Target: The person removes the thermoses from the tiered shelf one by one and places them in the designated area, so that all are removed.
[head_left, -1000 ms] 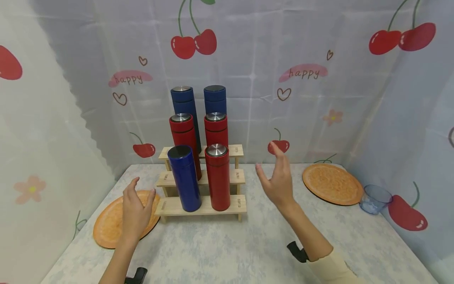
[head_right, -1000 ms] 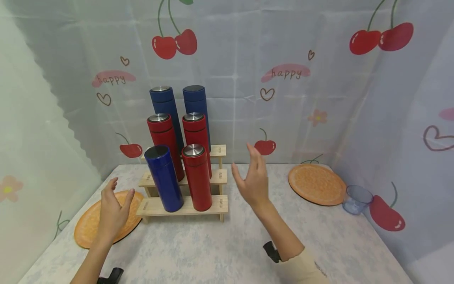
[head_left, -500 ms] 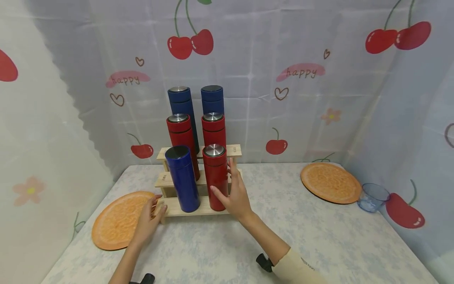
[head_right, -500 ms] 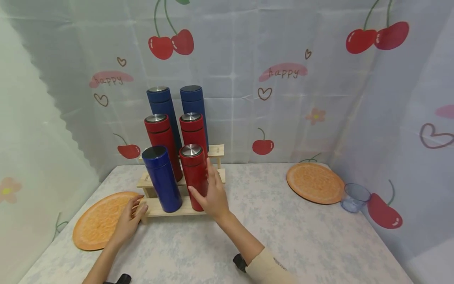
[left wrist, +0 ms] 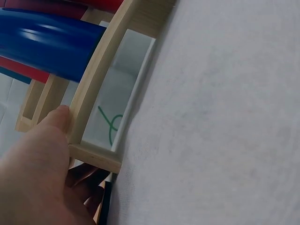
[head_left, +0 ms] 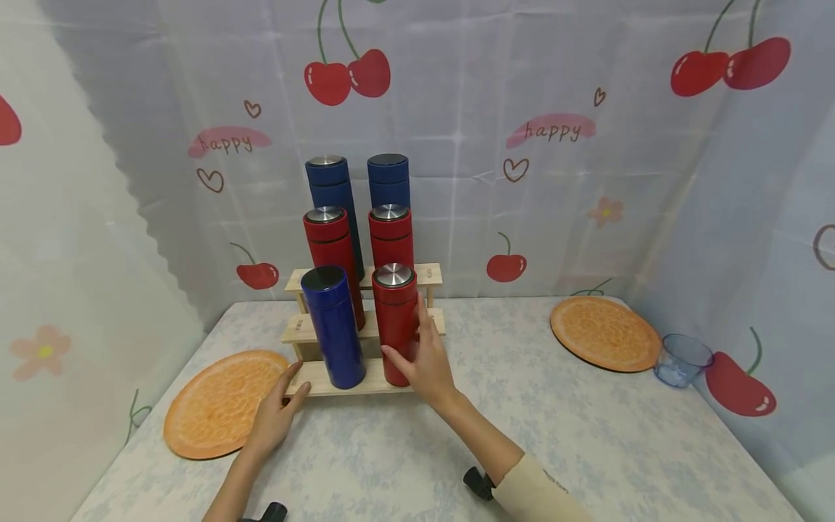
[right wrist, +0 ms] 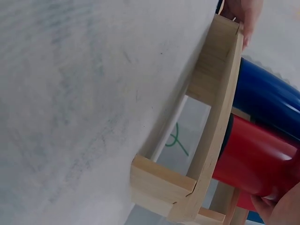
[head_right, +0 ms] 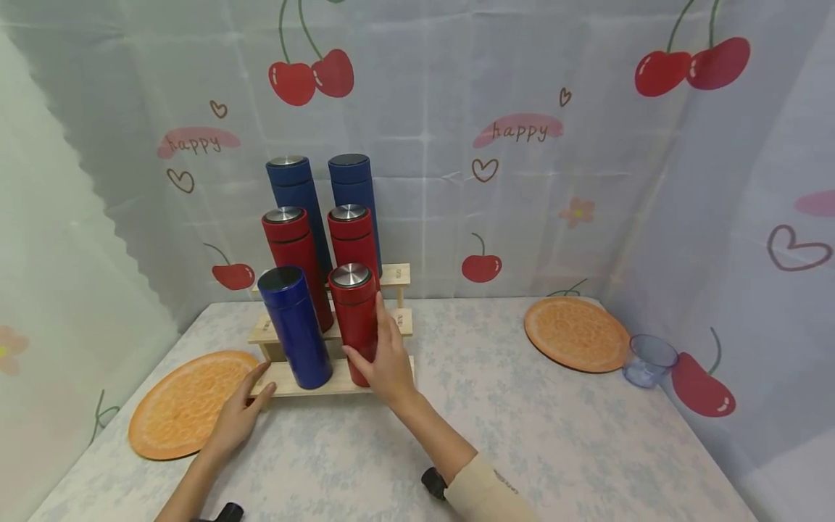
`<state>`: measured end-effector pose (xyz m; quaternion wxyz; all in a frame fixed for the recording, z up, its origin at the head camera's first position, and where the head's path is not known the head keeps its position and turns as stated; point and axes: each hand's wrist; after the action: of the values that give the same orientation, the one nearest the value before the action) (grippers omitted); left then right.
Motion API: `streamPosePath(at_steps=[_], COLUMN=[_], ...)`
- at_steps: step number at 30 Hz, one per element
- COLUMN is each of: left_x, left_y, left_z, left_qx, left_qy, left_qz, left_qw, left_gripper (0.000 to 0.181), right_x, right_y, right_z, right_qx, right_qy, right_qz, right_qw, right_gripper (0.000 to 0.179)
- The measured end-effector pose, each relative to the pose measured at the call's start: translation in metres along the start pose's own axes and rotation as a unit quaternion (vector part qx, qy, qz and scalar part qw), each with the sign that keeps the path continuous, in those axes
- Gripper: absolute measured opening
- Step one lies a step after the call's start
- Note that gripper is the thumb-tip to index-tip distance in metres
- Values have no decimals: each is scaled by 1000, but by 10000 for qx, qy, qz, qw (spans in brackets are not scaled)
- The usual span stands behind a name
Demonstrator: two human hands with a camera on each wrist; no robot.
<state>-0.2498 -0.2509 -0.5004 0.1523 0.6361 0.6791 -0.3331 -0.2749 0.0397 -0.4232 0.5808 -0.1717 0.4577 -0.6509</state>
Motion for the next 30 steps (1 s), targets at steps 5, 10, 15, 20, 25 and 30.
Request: streamPosePath(at_steps=[5, 10, 15, 20, 25, 30], left_x=[0, 0, -1, 0, -1, -1], left_y=[0, 0, 0, 1, 1, 1], left_z=[0, 0, 1, 2, 2, 1], left_qx=[-3, -28, -113, -168, -161, -124], left_qy=[-43, -90, -151, -101, -78, -70], left_qz=[-37, -88, -63, -14, 8, -9], left_qw=[10000, 9999, 9998, 9998, 9998, 9999], left_gripper=[54, 54, 56, 57, 57, 56], right_x=[-8, -20, -38, -58, -72, -77], right_y=[7, 11, 3, -14, -39, -62], right_z=[-3, -6, -10, -17, -32, -54], right_qx=[-38, -319, -936, -1086, -918, -740], right_qy=[48, 31, 126, 421, 876, 1115], right_qz=[-195, -626, -1344, -2013, -2280, -2254], right_qw=[9998, 9975, 9864, 9726, 9654, 9650], right_gripper=[101, 100, 98, 94, 92, 92])
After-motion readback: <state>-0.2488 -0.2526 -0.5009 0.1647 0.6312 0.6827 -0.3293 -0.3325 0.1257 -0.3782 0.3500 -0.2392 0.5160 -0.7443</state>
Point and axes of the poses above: each hand's wrist, its own y-axis away from the middle knuckle, its own x-axis out of the palm, z = x × y, and after that the axes turned 2 degrees about -y, right-handed
